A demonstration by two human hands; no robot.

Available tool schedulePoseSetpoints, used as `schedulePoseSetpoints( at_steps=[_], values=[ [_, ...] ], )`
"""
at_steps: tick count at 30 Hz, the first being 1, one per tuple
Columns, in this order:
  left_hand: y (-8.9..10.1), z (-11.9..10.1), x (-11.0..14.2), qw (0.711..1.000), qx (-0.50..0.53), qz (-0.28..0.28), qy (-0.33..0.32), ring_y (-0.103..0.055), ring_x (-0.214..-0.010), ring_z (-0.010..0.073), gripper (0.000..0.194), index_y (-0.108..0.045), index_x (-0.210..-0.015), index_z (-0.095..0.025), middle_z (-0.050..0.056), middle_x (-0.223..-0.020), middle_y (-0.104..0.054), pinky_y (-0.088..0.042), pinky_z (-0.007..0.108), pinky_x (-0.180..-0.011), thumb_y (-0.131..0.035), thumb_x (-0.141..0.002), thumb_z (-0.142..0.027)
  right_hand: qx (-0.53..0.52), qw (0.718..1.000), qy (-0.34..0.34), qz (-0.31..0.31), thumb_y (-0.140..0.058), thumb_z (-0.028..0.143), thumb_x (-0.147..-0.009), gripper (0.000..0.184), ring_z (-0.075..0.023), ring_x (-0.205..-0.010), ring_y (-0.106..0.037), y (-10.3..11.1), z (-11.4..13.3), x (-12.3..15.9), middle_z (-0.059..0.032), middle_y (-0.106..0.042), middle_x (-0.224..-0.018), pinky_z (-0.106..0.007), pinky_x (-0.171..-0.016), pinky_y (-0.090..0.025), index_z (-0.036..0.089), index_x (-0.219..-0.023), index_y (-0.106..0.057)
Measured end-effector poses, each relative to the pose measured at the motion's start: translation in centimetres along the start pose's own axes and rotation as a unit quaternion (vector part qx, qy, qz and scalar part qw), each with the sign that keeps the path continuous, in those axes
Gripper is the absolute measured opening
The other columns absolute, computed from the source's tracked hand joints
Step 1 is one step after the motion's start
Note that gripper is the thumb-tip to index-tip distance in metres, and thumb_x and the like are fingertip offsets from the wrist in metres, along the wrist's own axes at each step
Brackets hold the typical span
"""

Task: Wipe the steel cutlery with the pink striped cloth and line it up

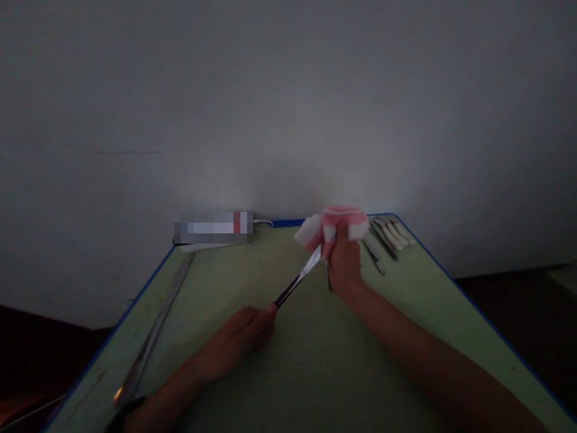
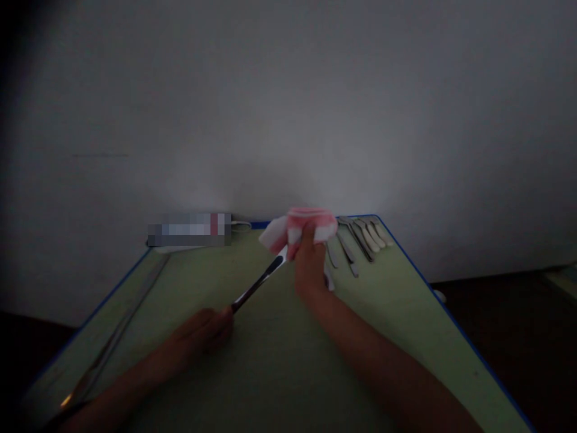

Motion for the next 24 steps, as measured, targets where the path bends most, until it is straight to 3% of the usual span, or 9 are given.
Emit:
schedulePoseSetpoints(
  at_steps=[4, 7, 11, 17, 24],
  values=[
    [-0.1, 0.1, -0.7, 0.999, 0.04, -0.028, -0.023, -0.03, -0.046, 0.0094, 0.054, -0.038, -0.054, -0.019, -0.006, -0.049, -0.033, -0.025, 0.023, -0.045, -0.025, -0.085, -0.062, 0.076, 0.991, -0.04, 0.101, -0.033, 0.066, -0.082, 0.062, -0.0099, -0.036, -0.042, -3.0, -2.0, 5.0, 0.0017, -0.043, -0.037, -0.024, -0.043, -0.033, 0.019, -0.043, -0.043],
    [0.0, -0.1, -0.8, 0.995, 0.078, -0.037, -0.059, -0.03, -0.047, 0.0095, 0.051, -0.037, -0.058, -0.02, -0.006, -0.052, -0.033, -0.026, 0.022, -0.046, -0.023, -0.087, -0.059, 0.094, 0.981, -0.072, 0.156, -0.037, 0.066, -0.08, 0.06, -0.0092, -0.038, -0.044, -4.5, -3.4, 6.6, 0.0013, -0.045, -0.04, -0.022, -0.042, -0.032, 0.018, -0.046, -0.045],
    [0.0, -1.5, 0.5, 0.993, 0.016, -0.023, -0.115, -0.039, -0.055, 0.0116, 0.042, -0.046, -0.068, -0.019, -0.003, -0.061, -0.043, -0.034, 0.022, -0.053, -0.029, -0.089, -0.051, 0.082, 0.98, -0.08, 0.165, -0.034, 0.065, -0.082, 0.063, -0.0087, -0.038, -0.043, -4.7, -4.3, 5.6, 0.0013, -0.042, -0.038, -0.022, -0.043, -0.033, 0.018, -0.042, -0.043],
    [-0.5, -1.7, 1.0, 0.982, -0.146, -0.05, -0.109, -0.045, -0.055, 0.0129, 0.041, -0.046, -0.064, -0.019, -0.002, -0.06, -0.048, -0.036, 0.024, -0.055, -0.027, -0.092, -0.043, 0.055, 0.981, -0.105, 0.153, -0.042, 0.065, -0.078, 0.055, -0.009, -0.042, -0.041, -4.3, -5.0, 6.0, 0.0021, -0.043, -0.044, -0.022, -0.042, -0.031, 0.018, -0.051, -0.046],
    [0.0, 0.1, -0.4, 0.981, -0.054, -0.117, -0.142, -0.049, -0.065, 0.0148, 0.037, -0.052, -0.075, -0.018, 0.002, -0.071, -0.056, -0.041, 0.024, -0.059, -0.031, -0.091, -0.044, -0.007, 0.97, -0.136, 0.201, -0.055, 0.056, -0.075, 0.04, -0.0117, -0.059, -0.048, -5.8, -5.0, 9.4, -0.0013, -0.056, -0.065, -0.023, -0.055, -0.04, 0.016, -0.074, -0.059]
  ],
)
Point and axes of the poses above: each hand's wrist, its own x-axis away from the middle knuckle, its own y-axis out of the back of the hand, z = x × y, the point moved 8 cm from there along -x, towards the middle knuckle
